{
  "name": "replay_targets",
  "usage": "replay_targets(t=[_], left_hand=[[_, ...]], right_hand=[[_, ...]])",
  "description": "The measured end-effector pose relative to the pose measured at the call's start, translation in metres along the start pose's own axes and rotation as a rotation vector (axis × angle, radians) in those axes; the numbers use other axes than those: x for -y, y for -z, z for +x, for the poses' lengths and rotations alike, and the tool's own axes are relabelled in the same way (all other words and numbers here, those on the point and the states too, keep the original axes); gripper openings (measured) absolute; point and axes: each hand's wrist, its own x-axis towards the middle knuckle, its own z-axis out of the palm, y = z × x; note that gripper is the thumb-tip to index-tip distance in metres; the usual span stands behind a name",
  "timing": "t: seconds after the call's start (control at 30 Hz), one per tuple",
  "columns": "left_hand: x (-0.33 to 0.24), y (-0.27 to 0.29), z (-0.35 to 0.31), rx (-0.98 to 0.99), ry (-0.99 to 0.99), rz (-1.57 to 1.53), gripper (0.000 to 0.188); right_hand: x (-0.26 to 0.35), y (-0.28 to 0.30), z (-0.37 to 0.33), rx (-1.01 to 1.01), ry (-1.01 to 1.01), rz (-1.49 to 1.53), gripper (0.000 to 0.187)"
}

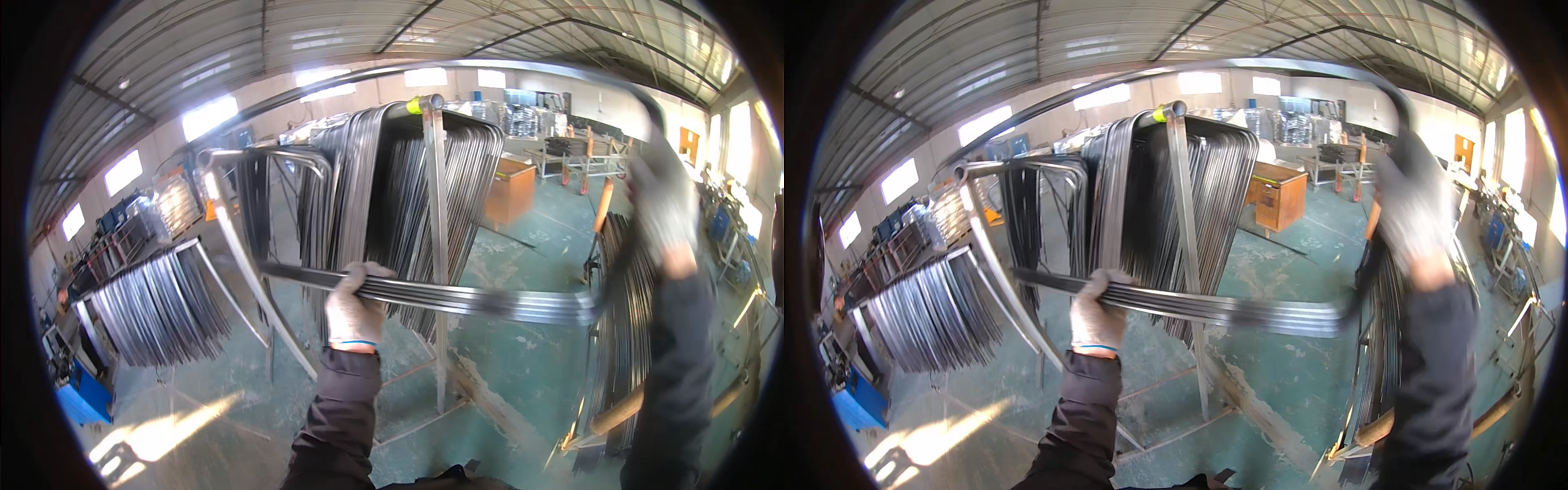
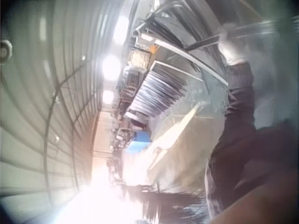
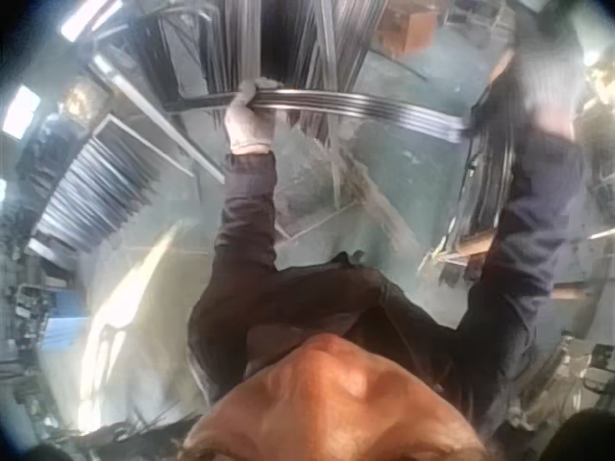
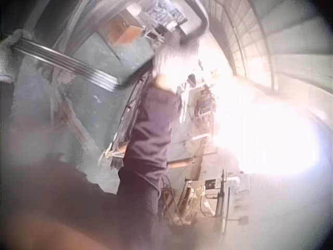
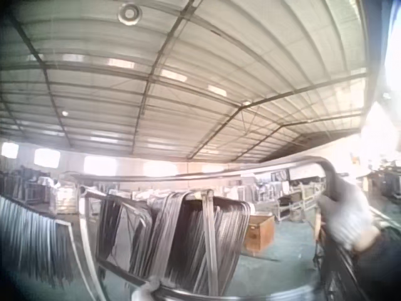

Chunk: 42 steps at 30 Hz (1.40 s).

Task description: The person repeatedly picks up bundles of long metal rods from a floor rack and feeds them into a yellow and white bending machine. The rods are processed by the machine and then placed onto a vertical output rack. This cycle is repeated continuously throughout the clip.

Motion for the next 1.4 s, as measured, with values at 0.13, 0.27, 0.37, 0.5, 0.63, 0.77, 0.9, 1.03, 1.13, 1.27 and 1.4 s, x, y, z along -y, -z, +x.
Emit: replay_targets(t=[0.13,0.27,0.37,0.5,0.63,0.77,0.9,1.03,1.13,1.27,1.4], left_hand=[[-0.02,0.075,0.07,0.043,0.039,-0.196,0.023],[-0.072,0.186,0.123,0.229,0.087,0.028,0.036],[-0.104,0.25,0.149,-0.052,-0.307,1.281,0.042],[-0.1,0.259,0.105,0.07,0.149,-0.236,0.041],[-0.025,0.254,0.056,-0.36,0.528,-1.668,0.043],[0.152,0.241,-0.019,-1.025,0.892,-1.643,0.042],[0.315,0.103,-0.115,0.2,1.13,-0.002,0.041],[0.43,-0.104,-0.167,0.236,0.74,0.694,0.025],[0.514,-0.23,-0.199,0.479,0.646,0.846,0.018],[0.614,-0.329,-0.266,0.668,0.593,0.788,0.014],[0.673,-0.358,-0.323,0.927,0.463,0.937,0.017]], right_hand=[[0.068,-0.187,0.082,0.438,0.967,-0.751,0.032],[0.105,-0.303,-0.037,0.552,0.594,-0.202,0.028],[0.063,-0.293,-0.169,0.527,0.452,0.176,0.088],[-0.073,-0.207,-0.29,1.036,0.317,0.128,0.056],[-0.205,-0.04,-0.385,0.879,-0.36,-0.159,0.044],[-0.295,0.145,-0.46,0.154,-0.739,-0.734,0.028],[-0.405,0.311,-0.492,0.097,-1.035,-1.13,0.063],[-0.524,0.43,-0.483,0.223,-1.199,-1.256,0.09],[-0.593,0.476,-0.464,0.28,-1.327,-1.275,0.112],[-0.648,0.496,-0.451,0.556,-1.429,-1.269,0.098],[-0.669,0.503,-0.468,0.633,-1.353,-1.233,0.076]])
